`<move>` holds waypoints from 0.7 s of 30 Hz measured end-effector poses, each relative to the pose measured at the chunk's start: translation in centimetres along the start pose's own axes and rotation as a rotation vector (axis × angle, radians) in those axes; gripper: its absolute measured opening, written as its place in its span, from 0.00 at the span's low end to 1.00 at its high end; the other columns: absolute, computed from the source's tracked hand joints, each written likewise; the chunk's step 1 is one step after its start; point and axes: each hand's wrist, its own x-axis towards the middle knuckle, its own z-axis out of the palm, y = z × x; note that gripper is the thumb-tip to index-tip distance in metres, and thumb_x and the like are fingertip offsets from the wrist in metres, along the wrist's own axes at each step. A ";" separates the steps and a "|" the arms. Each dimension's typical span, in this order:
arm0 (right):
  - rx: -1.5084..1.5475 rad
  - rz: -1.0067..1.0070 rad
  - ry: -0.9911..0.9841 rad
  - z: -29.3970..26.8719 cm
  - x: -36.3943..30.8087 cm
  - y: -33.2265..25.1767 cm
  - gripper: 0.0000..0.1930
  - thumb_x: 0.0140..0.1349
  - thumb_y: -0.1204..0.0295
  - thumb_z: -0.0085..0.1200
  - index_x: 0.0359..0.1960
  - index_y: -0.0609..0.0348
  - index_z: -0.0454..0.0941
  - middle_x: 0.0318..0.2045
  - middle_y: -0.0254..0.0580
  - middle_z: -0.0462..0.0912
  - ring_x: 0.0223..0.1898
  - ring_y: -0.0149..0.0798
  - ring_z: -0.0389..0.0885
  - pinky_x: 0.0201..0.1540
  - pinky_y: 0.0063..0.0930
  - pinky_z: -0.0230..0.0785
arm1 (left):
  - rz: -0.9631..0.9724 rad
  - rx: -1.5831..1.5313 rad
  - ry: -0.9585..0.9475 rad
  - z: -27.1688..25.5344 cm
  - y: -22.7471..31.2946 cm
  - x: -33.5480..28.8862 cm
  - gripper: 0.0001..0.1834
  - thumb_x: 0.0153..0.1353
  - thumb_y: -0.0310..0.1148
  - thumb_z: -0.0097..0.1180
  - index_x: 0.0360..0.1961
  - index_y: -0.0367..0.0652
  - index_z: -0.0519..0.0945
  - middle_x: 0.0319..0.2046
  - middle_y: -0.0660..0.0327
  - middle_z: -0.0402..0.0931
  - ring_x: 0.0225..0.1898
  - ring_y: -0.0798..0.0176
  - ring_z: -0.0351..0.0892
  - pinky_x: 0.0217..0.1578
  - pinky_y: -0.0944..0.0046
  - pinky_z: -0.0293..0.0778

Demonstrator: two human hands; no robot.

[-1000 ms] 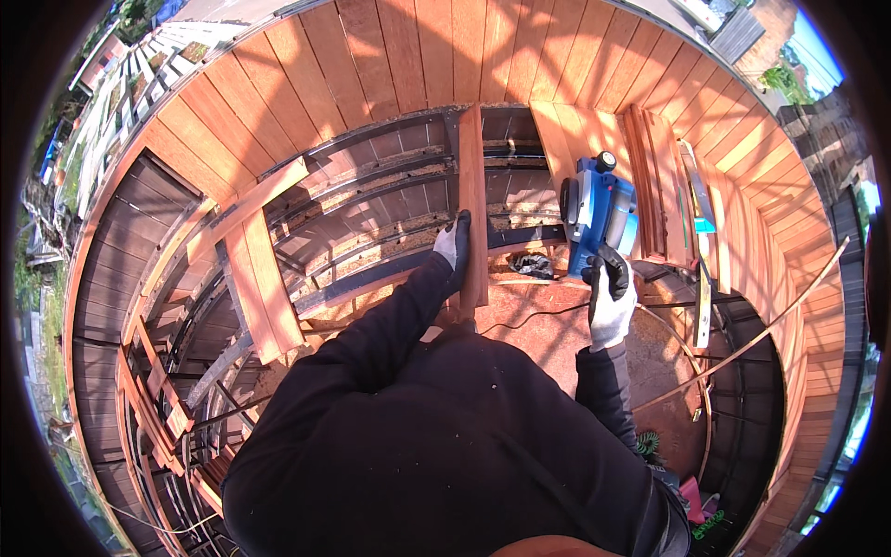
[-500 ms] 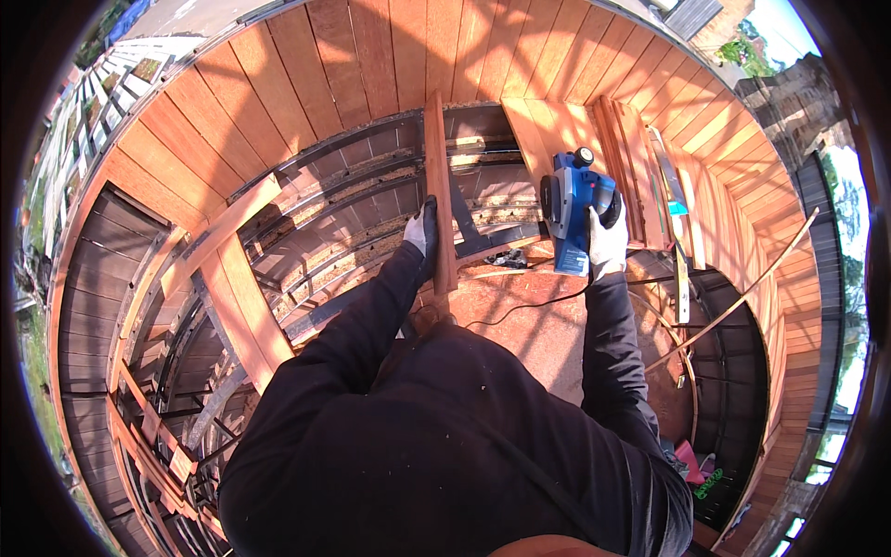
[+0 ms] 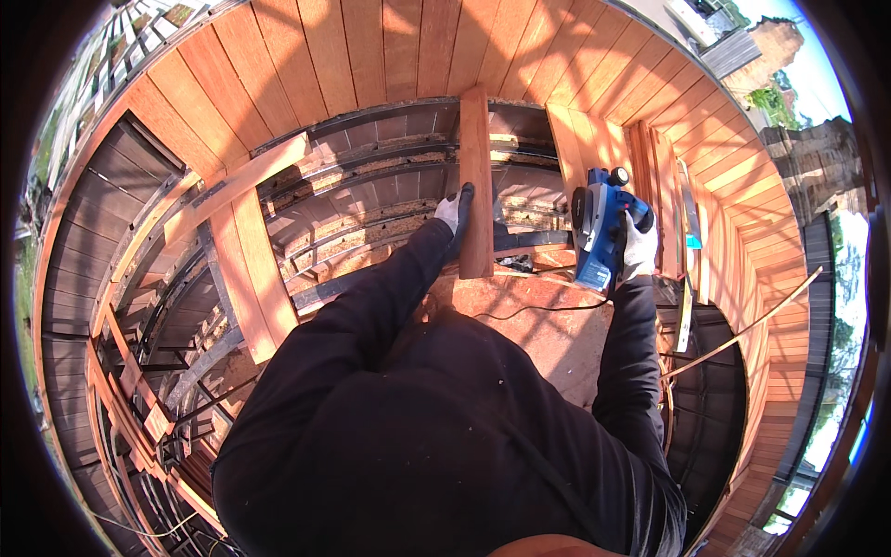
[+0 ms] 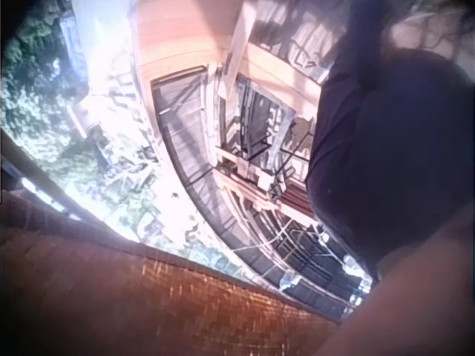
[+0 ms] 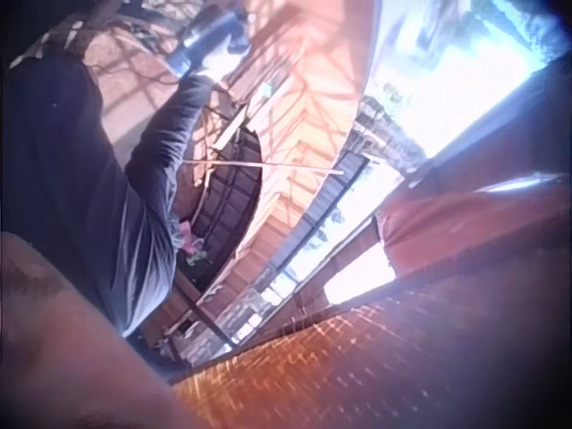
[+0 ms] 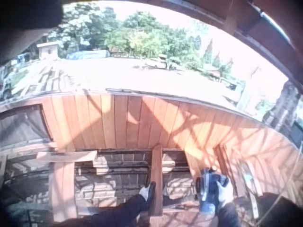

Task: The person uses a circular saw to cut a wooden plank on a construction site. After cutting, the person stacks the cut pieces and moves around the site, handling additional planks and tools.

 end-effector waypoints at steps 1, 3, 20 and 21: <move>0.030 0.038 -0.028 -0.1 0.6 0.2 0.19 0.61 0.70 0.63 0.53 0.57 0.74 0.32 0.36 0.82 0.21 0.33 0.81 0.22 0.26 0.73 | 0.040 -0.020 -0.037 0.0 0.1 0.1 0.36 0.64 0.63 0.50 0.48 0.35 0.80 0.38 0.52 0.81 0.38 0.59 0.78 0.41 0.58 0.73; 0.189 0.142 -0.105 -0.3 1.8 1.6 0.19 0.61 0.72 0.63 0.53 0.57 0.74 0.33 0.38 0.83 0.22 0.34 0.81 0.23 0.27 0.74 | 0.030 -0.071 -0.035 1.2 0.9 -1.3 0.33 0.66 0.60 0.50 0.46 0.35 0.81 0.37 0.53 0.81 0.37 0.60 0.78 0.40 0.59 0.73; 0.954 0.104 -0.315 -8.2 -3.0 -17.5 0.21 0.68 0.70 0.50 0.62 0.60 0.67 0.42 0.49 0.81 0.25 0.27 0.76 0.24 0.17 0.70 | 0.697 -0.149 0.261 0.6 17.6 -15.4 0.17 0.67 0.45 0.58 0.42 0.40 0.76 0.34 0.65 0.78 0.34 0.75 0.73 0.34 0.71 0.71; 1.067 0.086 -0.318 -8.5 -3.2 -17.6 0.21 0.68 0.71 0.49 0.62 0.60 0.67 0.41 0.49 0.81 0.24 0.27 0.76 0.24 0.17 0.70 | 0.703 -0.205 0.269 0.9 18.7 -16.4 0.17 0.66 0.44 0.59 0.42 0.40 0.76 0.34 0.66 0.78 0.33 0.76 0.73 0.34 0.71 0.71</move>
